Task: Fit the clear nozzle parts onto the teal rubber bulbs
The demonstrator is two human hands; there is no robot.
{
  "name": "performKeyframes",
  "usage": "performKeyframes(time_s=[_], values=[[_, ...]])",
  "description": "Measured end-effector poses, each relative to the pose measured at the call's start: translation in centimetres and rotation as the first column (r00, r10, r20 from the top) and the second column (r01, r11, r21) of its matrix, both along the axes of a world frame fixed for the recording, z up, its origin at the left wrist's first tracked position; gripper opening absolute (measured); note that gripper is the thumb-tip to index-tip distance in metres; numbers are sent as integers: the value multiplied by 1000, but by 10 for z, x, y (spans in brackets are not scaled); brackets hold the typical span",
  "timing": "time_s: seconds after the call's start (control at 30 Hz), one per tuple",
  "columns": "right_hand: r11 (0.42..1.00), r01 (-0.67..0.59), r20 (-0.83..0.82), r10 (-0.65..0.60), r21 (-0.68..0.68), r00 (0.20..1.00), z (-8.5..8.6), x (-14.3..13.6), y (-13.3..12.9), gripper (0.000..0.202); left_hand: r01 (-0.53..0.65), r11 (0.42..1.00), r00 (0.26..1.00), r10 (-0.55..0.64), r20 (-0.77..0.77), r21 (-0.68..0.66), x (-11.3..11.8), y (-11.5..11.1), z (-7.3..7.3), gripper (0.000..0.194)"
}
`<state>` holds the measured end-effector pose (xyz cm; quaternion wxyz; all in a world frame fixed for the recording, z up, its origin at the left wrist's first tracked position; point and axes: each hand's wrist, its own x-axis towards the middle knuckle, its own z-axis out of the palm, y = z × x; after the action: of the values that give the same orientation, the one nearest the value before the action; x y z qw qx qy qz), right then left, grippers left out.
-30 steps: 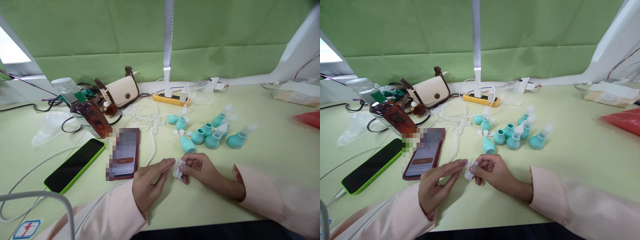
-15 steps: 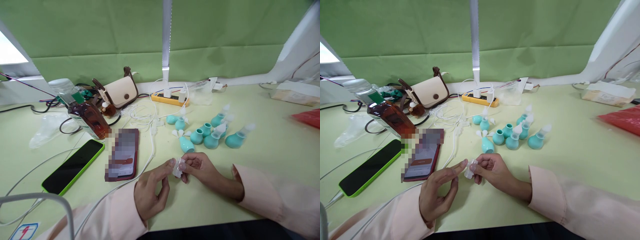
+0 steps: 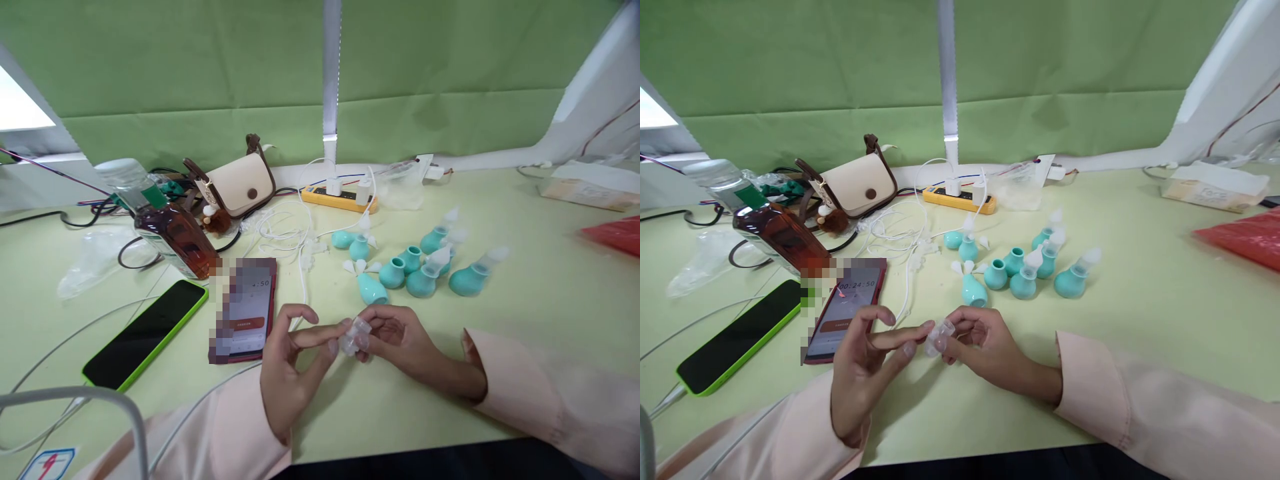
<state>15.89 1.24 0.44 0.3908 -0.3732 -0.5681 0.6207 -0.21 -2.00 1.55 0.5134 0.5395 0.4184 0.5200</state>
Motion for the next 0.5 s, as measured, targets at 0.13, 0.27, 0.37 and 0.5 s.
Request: performKeyframes(time_s=[0.13,0.27,0.37,0.5], values=[[993,-47,47,42,105,998,-1,2,-4,19,46,988,986,-21,166,-146,1,7,8,29],[941,-23,156,-32,338,987,-2,2,-7,17,90,978,984,-59,167,-186,-2,10,10,21],[875,19,221,-143,484,965,-2,2,-7,17,227,940,967,-185,176,-255,-2,11,10,27],[837,-24,288,-161,546,944,-2,2,-7,18,327,876,944,-286,165,-353,0,11,9,25]])
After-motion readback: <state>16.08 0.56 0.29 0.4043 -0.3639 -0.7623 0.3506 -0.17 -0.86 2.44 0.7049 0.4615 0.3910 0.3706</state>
